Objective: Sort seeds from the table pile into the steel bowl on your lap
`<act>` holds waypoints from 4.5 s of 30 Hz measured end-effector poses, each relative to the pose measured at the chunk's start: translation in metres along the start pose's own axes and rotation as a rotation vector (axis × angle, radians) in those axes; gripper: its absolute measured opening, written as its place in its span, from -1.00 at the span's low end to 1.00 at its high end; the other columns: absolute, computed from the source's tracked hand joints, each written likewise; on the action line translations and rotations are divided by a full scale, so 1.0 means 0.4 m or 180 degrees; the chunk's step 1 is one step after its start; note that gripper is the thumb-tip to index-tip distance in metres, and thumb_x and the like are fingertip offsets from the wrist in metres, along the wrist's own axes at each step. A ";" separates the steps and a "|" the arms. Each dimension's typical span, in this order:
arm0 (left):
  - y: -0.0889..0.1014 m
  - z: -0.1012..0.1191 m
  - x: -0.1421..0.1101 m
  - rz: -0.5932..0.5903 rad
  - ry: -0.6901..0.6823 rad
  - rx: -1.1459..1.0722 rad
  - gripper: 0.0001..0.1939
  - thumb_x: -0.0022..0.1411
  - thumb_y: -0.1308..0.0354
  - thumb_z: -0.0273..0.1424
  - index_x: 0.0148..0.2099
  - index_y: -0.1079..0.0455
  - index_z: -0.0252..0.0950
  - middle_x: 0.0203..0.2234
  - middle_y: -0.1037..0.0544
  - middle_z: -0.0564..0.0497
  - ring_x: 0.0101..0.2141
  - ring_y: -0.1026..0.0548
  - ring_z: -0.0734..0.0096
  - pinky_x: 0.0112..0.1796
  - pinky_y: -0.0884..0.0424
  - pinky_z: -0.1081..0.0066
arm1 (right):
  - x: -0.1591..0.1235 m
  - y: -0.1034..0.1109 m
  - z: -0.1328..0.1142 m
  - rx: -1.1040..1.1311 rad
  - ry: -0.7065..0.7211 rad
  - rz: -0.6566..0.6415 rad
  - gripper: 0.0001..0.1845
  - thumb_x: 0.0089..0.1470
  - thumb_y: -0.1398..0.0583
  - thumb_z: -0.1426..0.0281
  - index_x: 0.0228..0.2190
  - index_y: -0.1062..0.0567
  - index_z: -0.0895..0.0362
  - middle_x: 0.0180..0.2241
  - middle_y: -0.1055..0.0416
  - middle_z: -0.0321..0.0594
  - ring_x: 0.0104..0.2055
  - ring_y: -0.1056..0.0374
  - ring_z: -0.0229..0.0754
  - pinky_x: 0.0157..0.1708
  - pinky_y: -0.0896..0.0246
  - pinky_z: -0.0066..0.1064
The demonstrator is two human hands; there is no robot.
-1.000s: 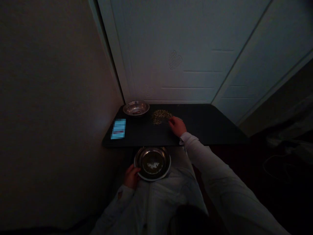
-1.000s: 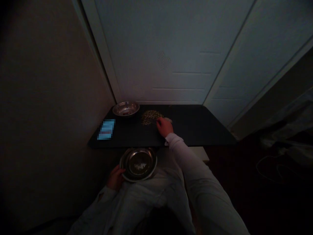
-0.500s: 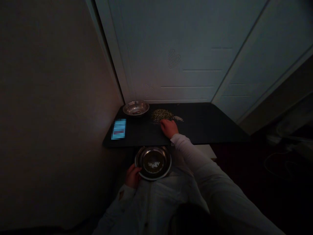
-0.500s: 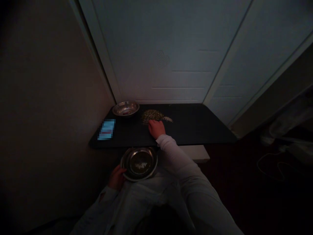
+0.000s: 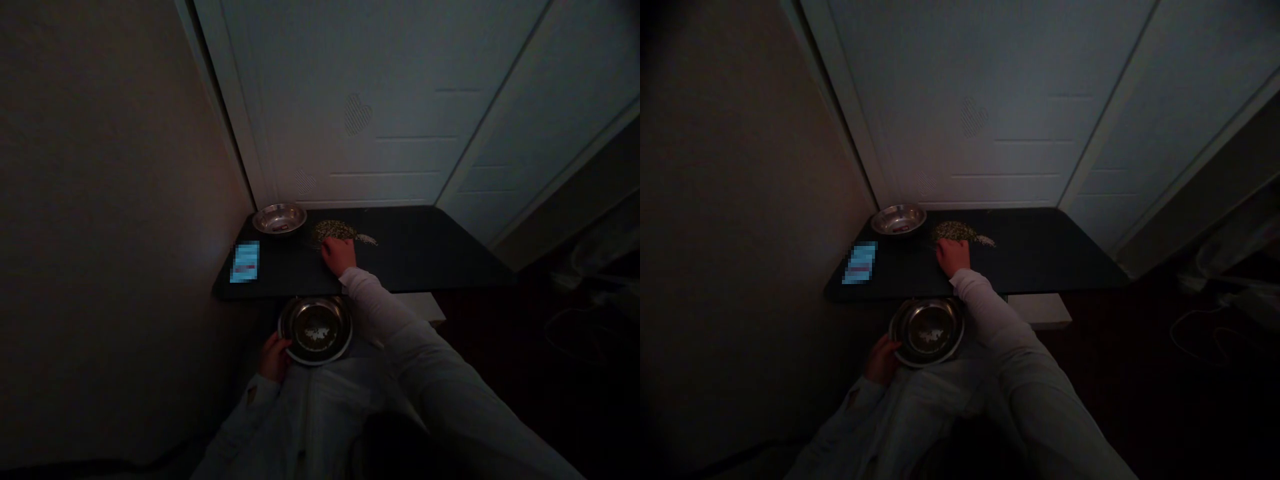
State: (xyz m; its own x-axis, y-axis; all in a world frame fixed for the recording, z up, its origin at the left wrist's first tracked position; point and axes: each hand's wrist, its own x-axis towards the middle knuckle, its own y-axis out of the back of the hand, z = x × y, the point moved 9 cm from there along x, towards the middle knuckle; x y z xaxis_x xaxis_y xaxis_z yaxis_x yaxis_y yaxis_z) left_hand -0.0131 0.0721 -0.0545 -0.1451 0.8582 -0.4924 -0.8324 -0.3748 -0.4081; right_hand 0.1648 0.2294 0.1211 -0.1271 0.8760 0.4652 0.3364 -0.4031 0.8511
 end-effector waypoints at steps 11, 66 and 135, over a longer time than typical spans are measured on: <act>0.002 0.007 -0.003 -0.0004 -0.0050 0.0058 -0.75 -0.36 -0.12 -0.55 -0.46 -0.34 -0.32 -0.77 -0.35 0.18 -0.71 -0.29 0.56 -0.63 -0.16 0.50 | -0.014 -0.001 -0.040 -0.0195 0.0302 -0.0170 -0.75 0.03 0.08 0.37 -0.31 -0.34 0.10 -0.33 -0.38 -0.17 -0.27 -0.23 -0.19 -0.25 0.21 -0.32; 0.006 0.012 -0.013 0.0110 0.0058 -0.0030 -0.74 -0.37 -0.11 -0.56 -0.46 -0.35 -0.31 -0.74 -0.40 0.16 -0.68 -0.34 0.54 -0.65 -0.16 0.54 | -0.072 0.064 0.172 0.1223 -0.0588 0.0735 -0.77 -0.07 -0.01 0.34 -0.37 -0.39 0.14 -0.36 -0.39 -0.19 -0.34 -0.27 -0.21 -0.30 -0.13 -0.37; 0.007 0.002 0.001 0.0037 0.0006 0.0087 -0.76 -0.34 -0.11 -0.55 -0.45 -0.35 -0.31 -0.74 -0.37 0.17 -0.68 -0.33 0.54 -0.65 -0.16 0.53 | -0.061 0.037 0.103 0.0978 -0.0016 0.0259 -0.78 -0.07 -0.02 0.38 -0.36 -0.41 0.11 -0.34 -0.39 -0.21 -0.32 -0.28 -0.21 -0.27 -0.14 -0.36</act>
State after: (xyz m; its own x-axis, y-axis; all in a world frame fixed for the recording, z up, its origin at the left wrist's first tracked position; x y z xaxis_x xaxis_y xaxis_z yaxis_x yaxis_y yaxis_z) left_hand -0.0158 0.0717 -0.0553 -0.1540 0.8532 -0.4984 -0.8450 -0.3751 -0.3812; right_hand 0.2113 0.2131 0.1124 -0.0839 0.8457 0.5270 0.6115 -0.3739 0.6973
